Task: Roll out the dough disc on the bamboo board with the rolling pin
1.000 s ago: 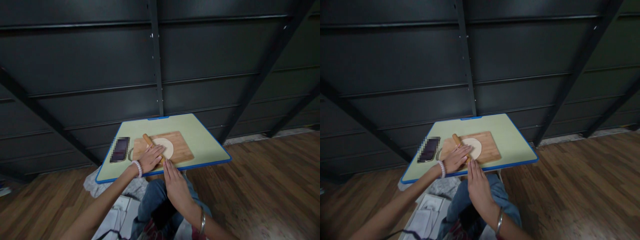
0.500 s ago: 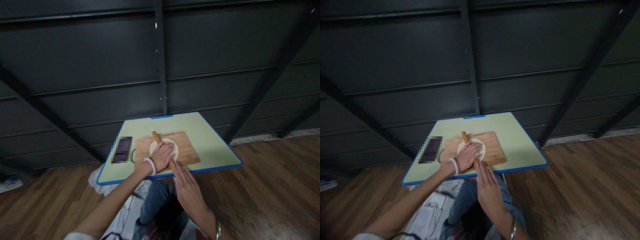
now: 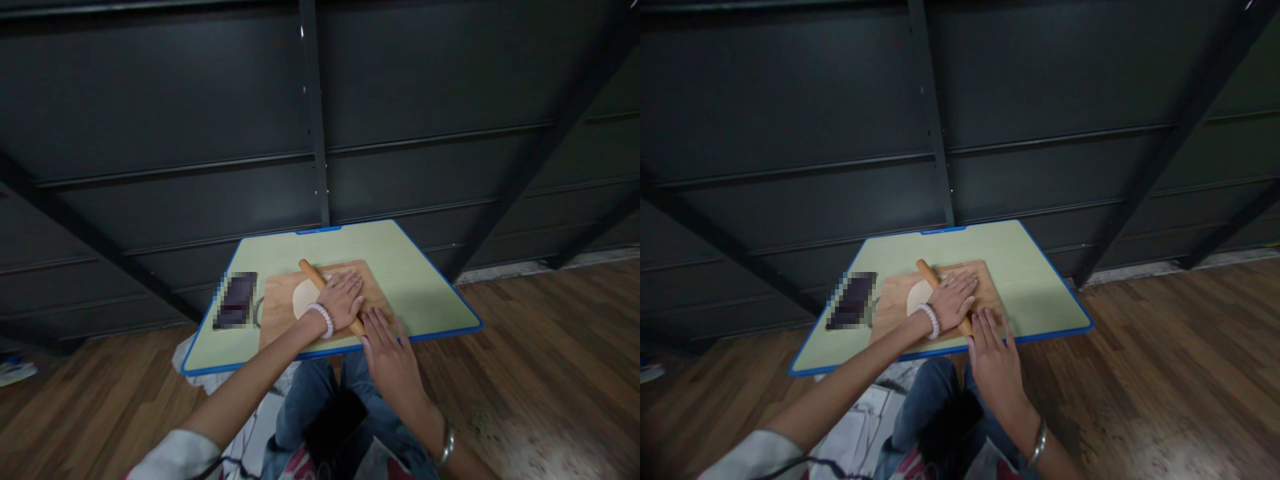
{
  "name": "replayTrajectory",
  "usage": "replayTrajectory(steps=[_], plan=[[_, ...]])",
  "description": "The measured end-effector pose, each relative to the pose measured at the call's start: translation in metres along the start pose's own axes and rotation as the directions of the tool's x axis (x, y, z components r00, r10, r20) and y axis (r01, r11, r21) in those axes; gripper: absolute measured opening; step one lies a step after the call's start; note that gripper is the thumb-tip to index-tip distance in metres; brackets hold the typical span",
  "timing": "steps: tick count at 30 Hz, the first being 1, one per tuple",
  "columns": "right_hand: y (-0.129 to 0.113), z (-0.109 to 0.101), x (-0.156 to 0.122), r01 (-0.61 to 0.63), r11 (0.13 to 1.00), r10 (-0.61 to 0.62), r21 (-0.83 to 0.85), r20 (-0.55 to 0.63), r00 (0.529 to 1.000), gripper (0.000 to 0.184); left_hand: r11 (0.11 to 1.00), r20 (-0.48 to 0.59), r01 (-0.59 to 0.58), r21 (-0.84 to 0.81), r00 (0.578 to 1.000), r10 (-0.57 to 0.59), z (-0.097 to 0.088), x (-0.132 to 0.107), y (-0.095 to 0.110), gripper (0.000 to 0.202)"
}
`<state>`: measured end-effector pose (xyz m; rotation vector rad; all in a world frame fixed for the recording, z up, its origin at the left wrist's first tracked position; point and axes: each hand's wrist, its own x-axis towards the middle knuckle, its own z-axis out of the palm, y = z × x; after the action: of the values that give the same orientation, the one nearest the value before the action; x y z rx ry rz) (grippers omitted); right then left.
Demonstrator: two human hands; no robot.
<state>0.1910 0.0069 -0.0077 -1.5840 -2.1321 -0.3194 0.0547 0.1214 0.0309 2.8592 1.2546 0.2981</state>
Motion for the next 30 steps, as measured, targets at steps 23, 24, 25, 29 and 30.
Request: replayTrajectory(steps=[23,24,25,29,30], plan=[[0.072,0.008,0.042,-0.013,0.993,0.019,-0.115,0.046,0.999,0.040,0.982,0.027,0.189,-0.016,0.982,-0.188,0.008,0.079,0.009,0.054],[0.074,0.011,0.043,-0.031,0.994,0.036,-0.104,0.040,0.999,0.041,0.978,0.020,0.208,-0.014,0.978,-0.208,0.008,0.081,0.009,0.053],[0.076,0.014,0.044,-0.050,0.995,0.053,-0.092,0.034,0.998,0.042,0.975,0.014,0.223,-0.011,0.975,-0.223,0.008,0.083,0.009,0.053],[0.077,0.019,0.045,-0.088,0.995,0.089,-0.035,0.023,0.996,0.043,0.975,0.009,0.223,-0.003,0.975,-0.223,0.007,0.086,0.011,0.046],[0.075,0.019,0.044,-0.088,0.996,0.089,-0.023,0.022,0.996,0.043,0.976,0.011,0.216,-0.002,0.976,-0.216,0.007,0.084,0.012,0.044]])
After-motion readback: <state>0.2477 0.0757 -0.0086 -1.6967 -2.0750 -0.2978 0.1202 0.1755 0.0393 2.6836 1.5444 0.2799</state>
